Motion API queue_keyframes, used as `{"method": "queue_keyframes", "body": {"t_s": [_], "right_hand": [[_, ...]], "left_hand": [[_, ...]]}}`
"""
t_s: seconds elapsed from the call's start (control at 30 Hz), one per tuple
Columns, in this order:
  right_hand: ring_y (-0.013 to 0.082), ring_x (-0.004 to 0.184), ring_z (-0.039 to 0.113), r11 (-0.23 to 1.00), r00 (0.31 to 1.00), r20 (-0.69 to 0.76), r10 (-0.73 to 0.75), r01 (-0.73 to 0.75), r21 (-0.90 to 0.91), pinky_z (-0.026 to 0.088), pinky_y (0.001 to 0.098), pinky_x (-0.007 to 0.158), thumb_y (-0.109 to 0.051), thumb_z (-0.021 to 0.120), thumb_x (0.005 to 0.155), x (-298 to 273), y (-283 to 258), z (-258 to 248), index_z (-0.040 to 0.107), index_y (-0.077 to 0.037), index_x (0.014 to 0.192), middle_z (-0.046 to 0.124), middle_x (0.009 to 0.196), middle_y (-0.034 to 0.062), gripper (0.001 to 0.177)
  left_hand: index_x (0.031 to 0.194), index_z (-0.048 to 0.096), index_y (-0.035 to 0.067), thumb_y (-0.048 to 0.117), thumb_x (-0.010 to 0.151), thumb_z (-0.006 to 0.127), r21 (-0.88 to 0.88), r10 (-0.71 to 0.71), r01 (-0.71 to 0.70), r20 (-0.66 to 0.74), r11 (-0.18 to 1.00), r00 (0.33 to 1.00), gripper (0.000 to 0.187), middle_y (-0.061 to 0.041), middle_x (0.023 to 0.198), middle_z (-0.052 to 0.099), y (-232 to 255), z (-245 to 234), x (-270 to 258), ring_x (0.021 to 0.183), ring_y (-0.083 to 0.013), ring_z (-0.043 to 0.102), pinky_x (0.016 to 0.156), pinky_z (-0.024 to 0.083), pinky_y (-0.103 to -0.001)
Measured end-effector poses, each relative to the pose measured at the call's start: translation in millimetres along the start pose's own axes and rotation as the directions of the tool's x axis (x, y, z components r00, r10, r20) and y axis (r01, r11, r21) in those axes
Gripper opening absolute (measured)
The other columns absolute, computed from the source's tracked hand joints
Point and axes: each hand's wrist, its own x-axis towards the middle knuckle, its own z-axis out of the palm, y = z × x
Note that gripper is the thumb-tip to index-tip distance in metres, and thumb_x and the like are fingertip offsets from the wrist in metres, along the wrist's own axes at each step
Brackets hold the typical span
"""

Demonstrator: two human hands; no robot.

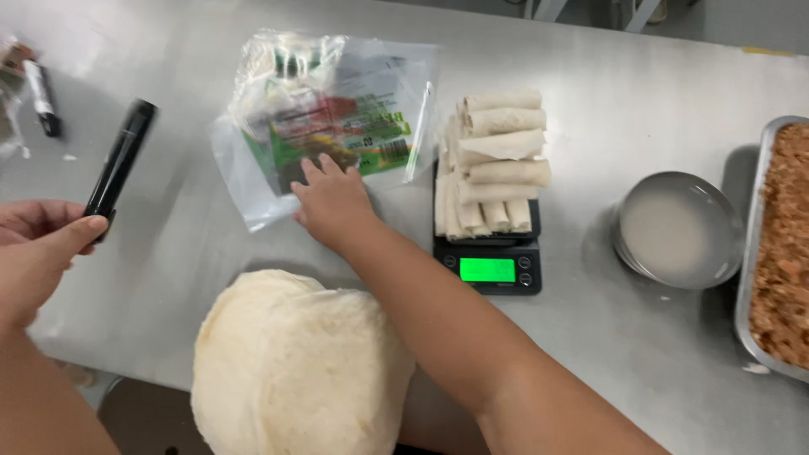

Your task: The person labels several plastic bags for spring rolls by marking information on the labels with pens and then places the bags into a larger container.

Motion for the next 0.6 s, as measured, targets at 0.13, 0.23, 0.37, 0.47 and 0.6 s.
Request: {"method": "queue_keyframes", "body": {"t_s": [0.13,0.23,0.37,0.47,0.6], "right_hand": [[0.0302,0.121,0.049,0.992,0.924,-0.383,-0.006,0.055,0.116,0.039,0.0586,0.085,-0.025,0.047,0.093,16.6,2.3,23.0,0.073,-0.015,0.102,0.059,0.120,0.0017,0.029],[0.0215,0.100,0.065,0.849,0.831,-0.491,0.262,0.043,0.526,0.048,0.0405,0.076,-0.024,0.057,0.082,3.0,4.6,-1.7,0.078,-0.022,0.086,0.073,0.097,-0.0045,0.021],[0.0153,0.071,0.059,-0.031,0.704,-0.271,0.657,0.384,0.923,0.052,0.0319,0.052,-0.016,0.066,0.095,-47.9,0.5,-79.8,0.070,-0.013,0.084,0.066,0.083,0.0024,0.012],[0.0047,0.065,0.044,0.107,0.648,-0.472,0.598,0.519,0.848,0.038,0.0201,0.061,-0.017,0.063,0.100,-122.6,-13.2,-116.8,0.062,-0.013,0.081,0.045,0.063,-0.0067,0.019],[0.0365,0.103,0.075,0.396,0.639,-0.768,0.032,0.698,0.597,0.060,0.0473,0.088,-0.027,0.058,0.101,-251.9,6.0,-117.7,0.071,-0.009,0.097,0.075,0.100,0.0125,0.022]], "left_hand": [[0.102,0.061,0.021,0.025,0.104,0.076,-0.517,-0.122,0.089,-0.031,0.852,0.992,0.015,0.004,0.089,0.065,6.0,7.1,12.4,0.074,-0.0058,0.065,0.060,0.043,-0.018],[0.098,0.062,0.022,0.028,0.100,0.076,-0.675,-0.261,0.158,-0.054,0.721,0.964,0.015,0.005,0.081,0.065,35.7,41.8,28.4,0.066,-0.0028,0.065,0.051,0.045,-0.016],[0.099,0.076,0.022,0.033,0.083,0.066,-0.393,-0.302,0.296,0.049,0.871,0.952,0.022,0.005,0.084,0.070,133.5,81.8,4.2,0.075,-0.0092,0.066,0.055,0.047,-0.042],[0.098,0.080,0.003,0.034,0.087,0.077,0.078,0.012,-0.020,0.095,0.997,0.995,0.032,-0.023,0.088,0.074,125.3,157.3,13.8,0.093,-0.0472,0.072,0.073,0.055,-0.059],[0.093,0.079,0.008,0.039,0.093,0.068,-0.027,0.063,-0.061,0.100,0.998,0.993,0.032,-0.015,0.082,0.072,168.9,119.6,-26.2,0.087,-0.0356,0.068,0.072,0.051,-0.050]]}}
